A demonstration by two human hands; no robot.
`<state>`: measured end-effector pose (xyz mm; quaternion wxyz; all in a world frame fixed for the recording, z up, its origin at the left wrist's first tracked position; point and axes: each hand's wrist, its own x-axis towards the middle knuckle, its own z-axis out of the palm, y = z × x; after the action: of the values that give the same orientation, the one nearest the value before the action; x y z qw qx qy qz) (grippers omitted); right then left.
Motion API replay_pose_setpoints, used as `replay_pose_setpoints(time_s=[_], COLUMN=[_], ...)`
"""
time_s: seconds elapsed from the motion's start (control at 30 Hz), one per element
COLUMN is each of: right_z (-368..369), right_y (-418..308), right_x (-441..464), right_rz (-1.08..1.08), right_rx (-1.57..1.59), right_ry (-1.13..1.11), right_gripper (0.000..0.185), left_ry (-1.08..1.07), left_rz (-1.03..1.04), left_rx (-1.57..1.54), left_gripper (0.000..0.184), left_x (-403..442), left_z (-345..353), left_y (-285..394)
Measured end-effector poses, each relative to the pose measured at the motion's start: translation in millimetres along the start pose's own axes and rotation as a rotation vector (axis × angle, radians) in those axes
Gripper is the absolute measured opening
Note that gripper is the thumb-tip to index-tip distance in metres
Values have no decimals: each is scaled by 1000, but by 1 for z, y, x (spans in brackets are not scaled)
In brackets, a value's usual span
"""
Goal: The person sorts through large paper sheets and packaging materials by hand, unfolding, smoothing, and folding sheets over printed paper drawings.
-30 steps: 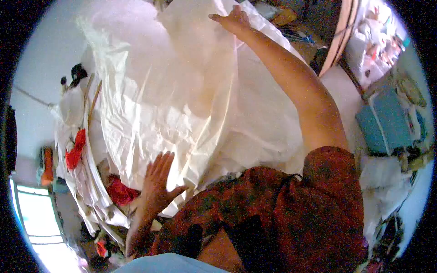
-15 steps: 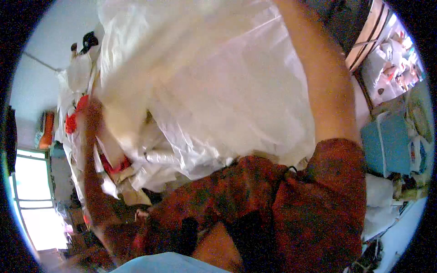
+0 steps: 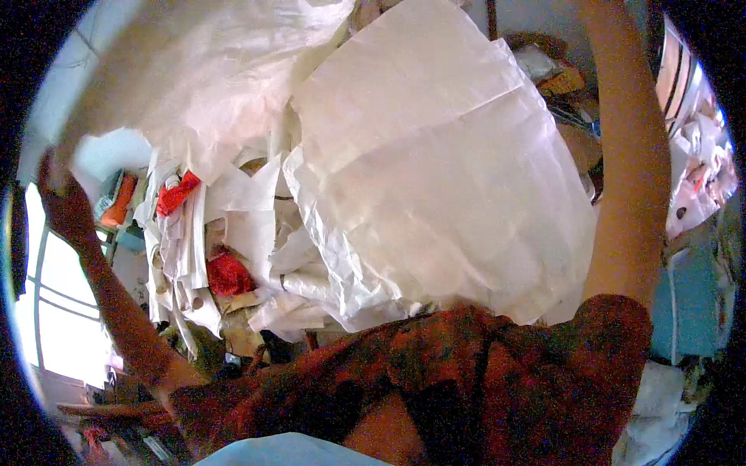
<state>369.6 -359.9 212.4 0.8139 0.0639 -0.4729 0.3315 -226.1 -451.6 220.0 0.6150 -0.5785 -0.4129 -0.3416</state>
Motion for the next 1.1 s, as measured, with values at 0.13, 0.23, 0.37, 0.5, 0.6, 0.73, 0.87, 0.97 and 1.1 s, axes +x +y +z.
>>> replay_pose_setpoints(time_s=[0.13, 0.23, 0.37, 0.5, 0.6, 0.73, 0.87, 0.97, 1.1], right_z=[-132, -191, -265, -308, -242, -243, -285, -287, -214], right_y=[-12, -15, -1, 7, -6, -14, -23, -29, -21], right_x=[-67, -159, -255, -293, -286, -279, -292, -300, -305], right_rz=[251, 406, 657, 947, 913, 921, 845, 575, -33], right_rx=[-121, -4, 52, -51, -243, -309, -377, -762, -1498], right_ry=[178, 417, 526, 463, 442, 516, 528, 498, -107], right_gripper=[35, 42, 39, 37, 42, 33, 21, 15, 34], left_ry=[-394, -648, -942, -842, -633, -459, -723, -1120, -1138], left_rz=[-12, -67, -176, -172, -218, 35, 70, -80, -110], left_rx=[-266, -388, -611, -599, -414, -305, -510, -547, -582], left_gripper=[41, 66, 64, 52, 51, 52, 65, 64, 70], left_x=[-134, -210, -252, -293, -306, -308, -336, -346, -333], left_z=[-39, -62, -62, -22, -7, -25, -62, -89, -94], left_y=[74, 141, 203, 208, 192, 166, 170, 194, 236])
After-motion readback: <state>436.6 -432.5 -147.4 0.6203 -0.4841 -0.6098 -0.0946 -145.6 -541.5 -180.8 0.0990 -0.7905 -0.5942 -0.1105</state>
